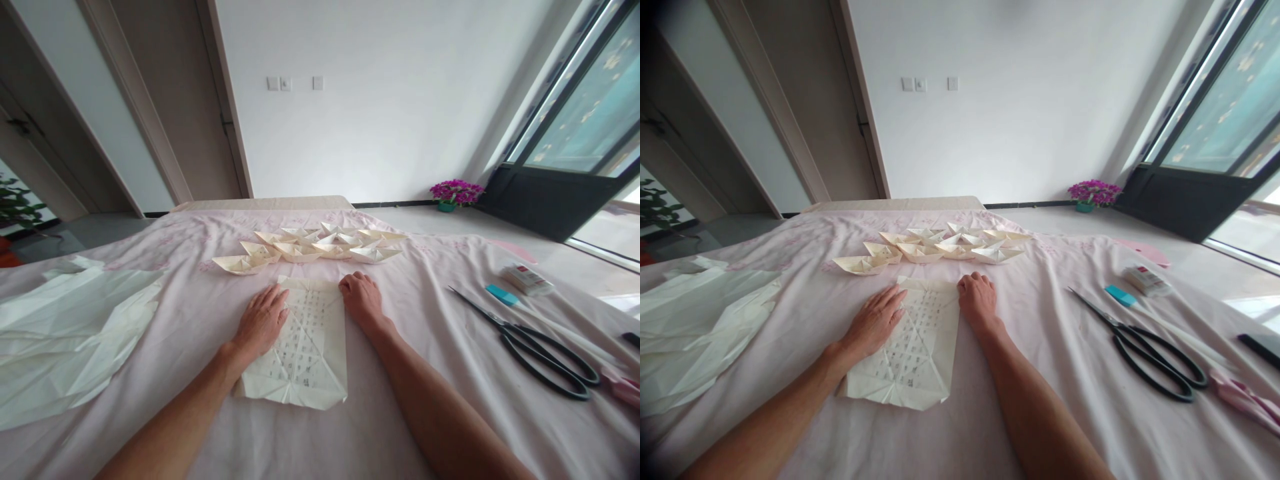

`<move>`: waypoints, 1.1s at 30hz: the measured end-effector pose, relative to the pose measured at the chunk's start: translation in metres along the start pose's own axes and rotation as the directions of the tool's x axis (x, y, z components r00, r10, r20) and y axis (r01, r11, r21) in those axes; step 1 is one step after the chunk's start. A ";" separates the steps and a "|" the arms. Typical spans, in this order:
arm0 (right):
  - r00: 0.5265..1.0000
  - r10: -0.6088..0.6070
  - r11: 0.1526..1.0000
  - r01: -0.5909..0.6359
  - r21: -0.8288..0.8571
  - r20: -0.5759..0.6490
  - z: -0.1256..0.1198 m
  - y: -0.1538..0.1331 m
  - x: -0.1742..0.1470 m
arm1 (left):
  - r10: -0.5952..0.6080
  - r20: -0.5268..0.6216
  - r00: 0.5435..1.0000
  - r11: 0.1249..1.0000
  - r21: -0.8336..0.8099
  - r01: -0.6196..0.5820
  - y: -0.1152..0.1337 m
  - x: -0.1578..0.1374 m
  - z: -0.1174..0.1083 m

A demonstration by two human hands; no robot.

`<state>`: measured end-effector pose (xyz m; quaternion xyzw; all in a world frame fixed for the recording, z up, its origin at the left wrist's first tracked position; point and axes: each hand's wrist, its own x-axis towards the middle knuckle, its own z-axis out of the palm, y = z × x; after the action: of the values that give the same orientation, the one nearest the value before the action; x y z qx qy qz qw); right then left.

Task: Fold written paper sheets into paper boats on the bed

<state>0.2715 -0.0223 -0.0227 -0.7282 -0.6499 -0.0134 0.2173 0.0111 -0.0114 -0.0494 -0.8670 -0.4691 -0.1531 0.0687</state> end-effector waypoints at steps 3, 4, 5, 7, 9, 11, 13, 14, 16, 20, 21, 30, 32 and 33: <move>1.000 0.001 1.000 -0.001 -0.005 0.000 0.001 0.000 0.000 | -0.009 0.004 1.000 1.000 0.008 0.009 -0.003 0.000 0.001; 1.000 0.001 1.000 -0.001 -0.008 -0.002 0.001 0.000 0.000 | -0.009 0.006 1.000 1.000 0.009 0.009 -0.003 0.000 0.001; 1.000 0.000 1.000 0.000 -0.010 -0.004 0.001 0.000 0.000 | -0.009 0.007 1.000 1.000 0.009 0.009 -0.003 0.000 0.001; 1.000 0.000 1.000 0.000 -0.016 -0.009 0.001 0.000 0.000 | -0.009 0.007 1.000 1.000 0.007 0.009 -0.002 0.000 0.000; 1.000 0.003 1.000 -0.003 -0.026 -0.016 0.001 0.000 0.000 | -0.012 0.007 1.000 1.000 0.006 0.011 -0.001 0.000 0.000; 1.000 0.009 0.999 -0.010 -0.035 -0.022 0.001 0.001 0.000 | -0.012 0.003 1.000 1.000 0.006 0.012 -0.001 0.000 0.000; 0.999 0.018 0.999 -0.019 -0.034 -0.029 0.002 0.001 -0.001 | -0.010 -0.003 1.000 1.000 0.007 0.010 -0.002 0.000 0.001; 0.999 0.022 0.999 -0.023 -0.029 -0.036 0.002 0.002 -0.001 | -0.009 -0.007 1.000 1.000 0.008 0.009 -0.002 0.000 0.002; 0.998 0.006 1.000 -0.007 -0.011 -0.066 0.001 0.001 -0.002 | -0.008 -0.012 1.000 1.000 0.012 0.008 -0.002 0.000 0.002; 0.976 -0.162 0.983 0.172 0.058 -0.145 -0.001 -0.007 -0.005 | -0.011 -0.010 1.000 1.000 0.018 0.011 -0.001 0.000 0.001; 0.965 -0.219 0.968 0.233 0.092 -0.145 -0.002 -0.010 -0.006 | -0.013 -0.008 1.000 1.000 0.018 0.013 -0.001 0.000 0.000; 0.863 -0.488 0.871 0.470 0.144 0.133 0.000 -0.017 -0.009 | 0.012 -0.023 1.000 1.000 0.025 -0.012 0.001 0.001 -0.005; 0.862 -0.474 0.880 0.464 0.096 0.179 0.003 -0.017 -0.010 | 0.016 -0.028 0.999 1.000 0.022 -0.015 0.001 0.000 -0.007; 0.861 -0.468 0.883 0.463 0.071 0.201 0.004 -0.017 -0.010 | 0.018 -0.029 0.999 1.000 0.021 -0.017 0.001 0.001 -0.007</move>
<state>0.2524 -0.0293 -0.0247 -0.5446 -0.8259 0.0190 0.1445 0.0107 -0.0135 -0.0423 -0.8680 -0.4621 -0.1604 0.0857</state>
